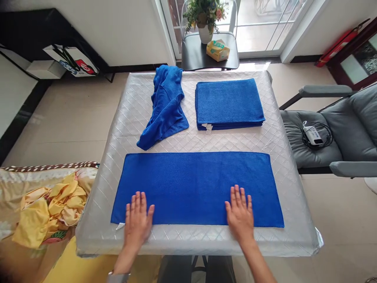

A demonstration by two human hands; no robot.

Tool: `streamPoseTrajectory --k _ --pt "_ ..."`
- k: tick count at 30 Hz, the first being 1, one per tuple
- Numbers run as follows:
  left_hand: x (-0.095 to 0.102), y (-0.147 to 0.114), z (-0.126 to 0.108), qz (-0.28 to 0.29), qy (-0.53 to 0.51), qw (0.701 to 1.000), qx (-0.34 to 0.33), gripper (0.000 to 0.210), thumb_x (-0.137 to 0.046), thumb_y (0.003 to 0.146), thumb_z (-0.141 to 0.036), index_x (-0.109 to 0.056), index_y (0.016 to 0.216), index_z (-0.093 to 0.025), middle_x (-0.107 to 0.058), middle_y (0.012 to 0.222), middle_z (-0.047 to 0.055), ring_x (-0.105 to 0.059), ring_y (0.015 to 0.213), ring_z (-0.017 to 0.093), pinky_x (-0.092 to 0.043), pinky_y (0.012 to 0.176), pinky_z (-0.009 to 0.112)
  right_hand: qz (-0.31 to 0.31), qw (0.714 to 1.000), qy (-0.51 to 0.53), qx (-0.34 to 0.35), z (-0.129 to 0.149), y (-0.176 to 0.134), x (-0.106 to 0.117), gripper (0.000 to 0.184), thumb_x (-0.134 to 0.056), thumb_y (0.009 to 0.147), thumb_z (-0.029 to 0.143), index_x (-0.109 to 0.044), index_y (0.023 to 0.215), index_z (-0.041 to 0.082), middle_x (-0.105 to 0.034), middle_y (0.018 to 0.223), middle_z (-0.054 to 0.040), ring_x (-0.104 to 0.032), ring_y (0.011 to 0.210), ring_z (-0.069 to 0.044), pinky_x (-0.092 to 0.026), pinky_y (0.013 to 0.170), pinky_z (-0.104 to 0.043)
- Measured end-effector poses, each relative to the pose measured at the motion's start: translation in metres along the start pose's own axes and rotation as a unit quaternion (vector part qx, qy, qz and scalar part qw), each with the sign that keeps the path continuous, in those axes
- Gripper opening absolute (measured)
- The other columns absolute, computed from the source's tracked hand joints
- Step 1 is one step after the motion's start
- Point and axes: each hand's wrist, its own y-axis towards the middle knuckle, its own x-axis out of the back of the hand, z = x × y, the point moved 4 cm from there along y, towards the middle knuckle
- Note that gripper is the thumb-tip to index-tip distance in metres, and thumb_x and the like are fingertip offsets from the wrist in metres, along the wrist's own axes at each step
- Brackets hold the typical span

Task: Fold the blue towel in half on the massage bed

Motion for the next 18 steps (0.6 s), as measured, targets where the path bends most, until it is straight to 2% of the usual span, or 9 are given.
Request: streamPoseTrajectory --k 3,5,7,9,11,14,16,18 --pt "0.008 0.005 0.060 -0.018 0.001 0.998 0.062 0.073 -0.022 0.104 -0.053 -0.004 0.162 -0.014 -0.011 0.168 0.018 -0.011 0.155 0.033 -0.018 0.123 0.061 -0.005 0.998 -0.036 -0.049 -0.066 -0.010 0.009 0.068 -0.027 0.104 0.032 0.005 0.163 0.023 -0.013 0.169 -0.0064 -0.016 0.154 -0.029 -0.018 0.123 -0.058" --pt "0.010 0.006 0.085 -0.023 -0.002 0.996 0.087 0.076 -0.021 0.103 -0.056 -0.008 0.161 -0.009 -0.012 0.167 0.022 -0.011 0.155 0.034 -0.019 0.123 0.058 -0.007 0.996 -0.049 -0.073 -0.101 -0.012 0.015 0.067 -0.024 0.104 0.034 0.003 0.163 0.020 -0.015 0.169 -0.0085 -0.017 0.154 -0.030 -0.020 0.123 -0.057" --pt "0.013 0.006 0.096 -0.024 -0.005 0.994 0.103 0.078 -0.020 0.103 -0.056 -0.009 0.161 -0.006 -0.013 0.167 0.023 -0.013 0.154 0.034 -0.019 0.123 0.057 -0.004 0.995 -0.059 -0.083 -0.123 -0.010 0.021 0.066 -0.023 0.104 0.035 -0.002 0.164 0.017 -0.019 0.168 -0.0114 -0.019 0.153 -0.031 -0.022 0.123 -0.058" --pt "0.017 0.003 0.091 -0.036 -0.009 0.993 0.111 0.076 -0.020 0.103 -0.054 -0.008 0.161 -0.005 -0.014 0.167 0.022 -0.014 0.154 0.035 -0.018 0.124 0.057 -0.008 0.993 -0.077 -0.084 -0.134 -0.002 0.029 0.065 -0.024 0.103 0.034 -0.009 0.163 0.014 -0.023 0.167 -0.0136 -0.020 0.153 -0.032 -0.021 0.122 -0.060" --pt "0.024 -0.001 0.071 -0.064 -0.018 0.993 0.095 0.073 -0.023 0.104 -0.050 -0.006 0.162 -0.008 -0.013 0.168 0.020 -0.014 0.154 0.035 -0.016 0.124 0.058 -0.026 0.992 -0.097 -0.081 -0.138 0.013 0.039 0.064 -0.027 0.102 0.033 -0.018 0.162 0.013 -0.024 0.166 -0.0143 -0.020 0.153 -0.034 -0.019 0.122 -0.062" --pt "0.030 -0.012 0.011 -0.085 -0.062 0.994 0.008 0.066 -0.032 0.104 -0.040 -0.010 0.163 -0.020 -0.017 0.169 0.013 -0.018 0.154 0.033 -0.020 0.124 0.058 -0.064 0.990 -0.098 -0.078 -0.145 0.051 0.051 0.062 -0.031 0.101 0.034 -0.028 0.160 0.012 -0.027 0.165 -0.0149 -0.024 0.152 -0.033 -0.024 0.121 -0.059" --pt "0.027 -0.023 -0.045 -0.064 -0.119 0.987 -0.085 0.062 -0.038 0.103 -0.033 -0.019 0.162 -0.028 -0.035 0.162 0.010 -0.034 0.148 0.031 -0.032 0.120 0.055 -0.073 0.991 -0.079 -0.080 -0.154 0.084 0.055 0.062 -0.029 0.102 0.036 -0.034 0.157 0.010 -0.032 0.163 -0.0161 -0.029 0.150 -0.032 -0.030 0.119 -0.054" --pt "0.019 -0.036 -0.109 -0.016 -0.193 0.962 -0.190 0.059 -0.043 0.101 -0.026 -0.030 0.158 -0.031 -0.061 0.140 0.010 -0.057 0.129 0.026 -0.048 0.108 0.046 -0.063 0.993 -0.055 -0.083 -0.163 0.116 0.056 0.061 -0.026 0.102 0.038 -0.041 0.154 0.008 -0.040 0.159 -0.0174 -0.036 0.147 -0.031 -0.035 0.117 -0.050"
